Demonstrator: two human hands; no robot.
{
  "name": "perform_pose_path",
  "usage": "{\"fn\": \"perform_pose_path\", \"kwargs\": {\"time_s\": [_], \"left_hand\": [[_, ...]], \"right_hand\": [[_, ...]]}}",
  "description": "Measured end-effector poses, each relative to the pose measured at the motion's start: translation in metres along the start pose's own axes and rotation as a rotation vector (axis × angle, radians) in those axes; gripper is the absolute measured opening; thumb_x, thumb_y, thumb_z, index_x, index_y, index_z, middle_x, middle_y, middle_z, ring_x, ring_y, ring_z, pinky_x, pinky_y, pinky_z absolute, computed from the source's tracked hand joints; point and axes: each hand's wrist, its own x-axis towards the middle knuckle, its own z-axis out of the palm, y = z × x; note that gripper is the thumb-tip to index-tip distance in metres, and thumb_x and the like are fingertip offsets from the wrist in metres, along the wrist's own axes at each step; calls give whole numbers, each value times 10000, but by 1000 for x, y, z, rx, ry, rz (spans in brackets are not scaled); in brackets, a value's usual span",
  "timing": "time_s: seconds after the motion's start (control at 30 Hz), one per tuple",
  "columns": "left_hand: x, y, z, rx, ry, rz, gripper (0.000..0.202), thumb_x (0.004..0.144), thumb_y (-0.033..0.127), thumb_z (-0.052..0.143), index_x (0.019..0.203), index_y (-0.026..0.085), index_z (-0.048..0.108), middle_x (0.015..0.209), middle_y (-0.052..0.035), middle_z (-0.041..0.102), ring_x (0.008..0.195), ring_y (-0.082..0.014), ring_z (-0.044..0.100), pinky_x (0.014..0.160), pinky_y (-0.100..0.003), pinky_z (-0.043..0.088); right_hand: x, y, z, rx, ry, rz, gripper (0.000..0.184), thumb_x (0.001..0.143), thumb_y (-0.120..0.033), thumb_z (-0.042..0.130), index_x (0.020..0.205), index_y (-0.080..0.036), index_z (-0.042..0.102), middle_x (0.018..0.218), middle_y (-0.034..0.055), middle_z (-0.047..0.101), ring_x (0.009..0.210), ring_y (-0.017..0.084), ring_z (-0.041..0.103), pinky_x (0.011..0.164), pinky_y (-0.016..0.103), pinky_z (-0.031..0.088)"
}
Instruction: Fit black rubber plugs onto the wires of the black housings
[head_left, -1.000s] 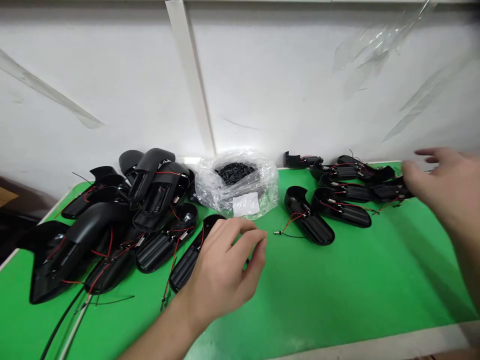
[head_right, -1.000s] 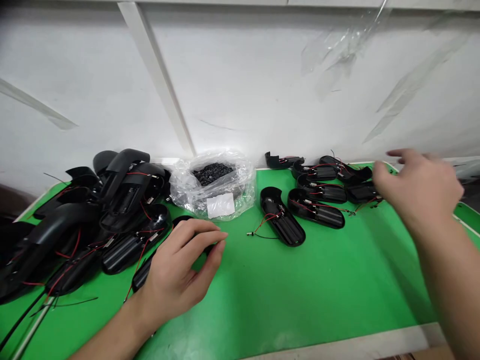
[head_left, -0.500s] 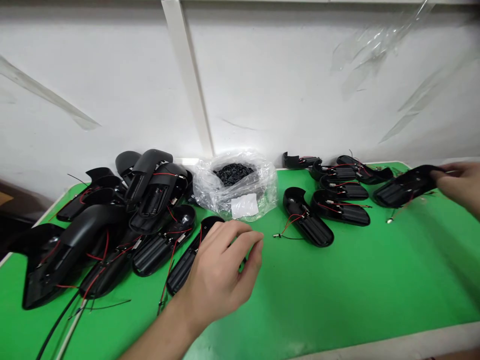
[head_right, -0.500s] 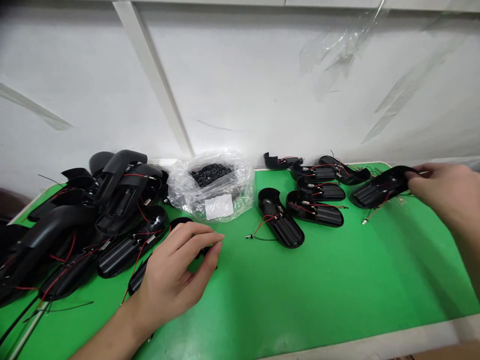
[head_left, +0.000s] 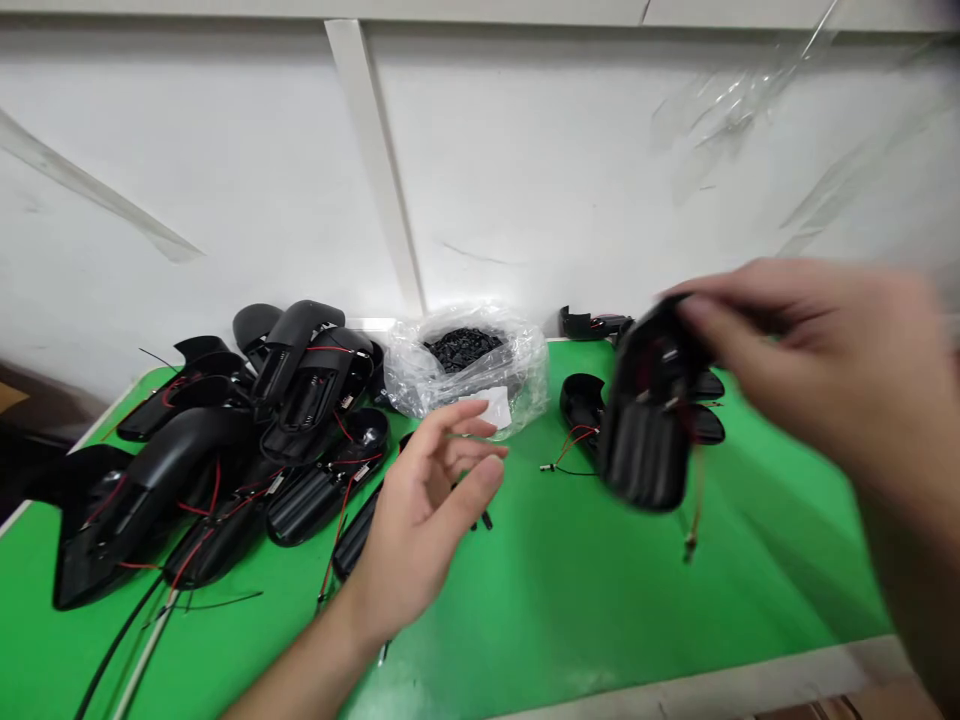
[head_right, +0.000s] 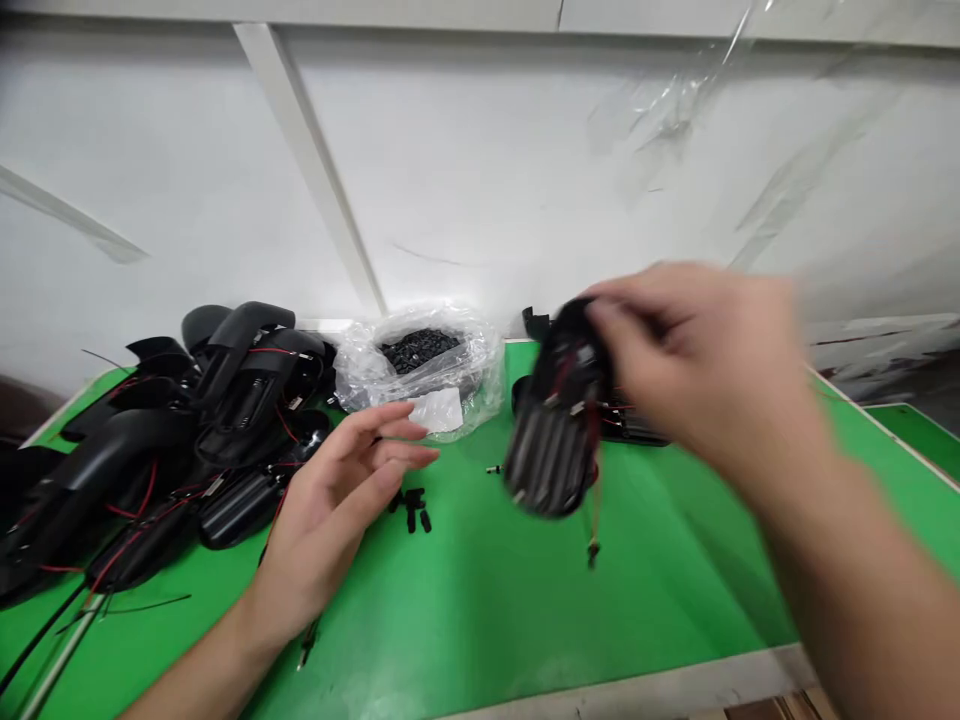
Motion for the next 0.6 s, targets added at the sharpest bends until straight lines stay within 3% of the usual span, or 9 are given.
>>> {"fn": "perform_pose_path", "kwargs": {"time_s": [0.1, 0.2, 0.27, 0.37, 0.47, 0.6], "left_hand": [[0, 7, 0, -233, -126, -231, 569, 861, 485, 791, 1379, 385, 576, 1236, 7, 705, 1060, -121, 769, 889, -155, 651], [-2, 13, 2, -325, -202, -414, 611, 810, 460, 848, 1337, 356, 557, 1081, 10, 738, 842, -169, 799, 706, -207, 666], [-3, 16, 3, -322, -174, -456, 571, 786, 437, 869, 1250, 293, 570, 964, 13, 745, 721, -197, 788, 638, -242, 665], [-1, 17, 2, -278, -63, -447, 470, 791, 409, 854, 1115, 236, 562, 924, -3, 766, 680, -220, 785, 607, -250, 660], [2, 15, -1, -247, 19, -435, 394, 794, 365, 833, 1017, 224, 541, 894, 25, 752, 645, -227, 778, 566, -255, 650], [3, 12, -2, -215, 86, -405, 372, 775, 337, 826, 969, 241, 524, 788, 79, 698, 615, -253, 771, 500, -265, 630]], "right_hand": [[1, -73, 48, 257, -139, -142, 206, 983, -161, 614, 956, -161, 818, 770, 52, 724, 674, 165, 653, 625, 307, 457], [-6, -108, 76, 380, -180, -158, 250, 1002, -130, 561, 1068, -131, 803, 776, 53, 678, 698, 166, 619, 632, 304, 449], [-12, -113, 84, 466, -179, -121, 270, 1046, -200, 561, 1183, -129, 783, 853, 63, 701, 767, 172, 638, 687, 309, 472], [-22, -105, 90, 654, -101, -8, 319, 1097, -321, 535, 1255, -153, 755, 926, 59, 729, 827, 168, 664, 732, 311, 497], [-36, -90, 101, 705, -10, 150, 351, 1124, -335, 471, 1052, -169, 772, 783, 36, 681, 710, 150, 628, 669, 308, 479], [-52, -77, 117, 650, -141, 92, 358, 1105, -312, 492, 854, -171, 706, 717, 35, 658, 658, 154, 617, 647, 318, 458]]}}
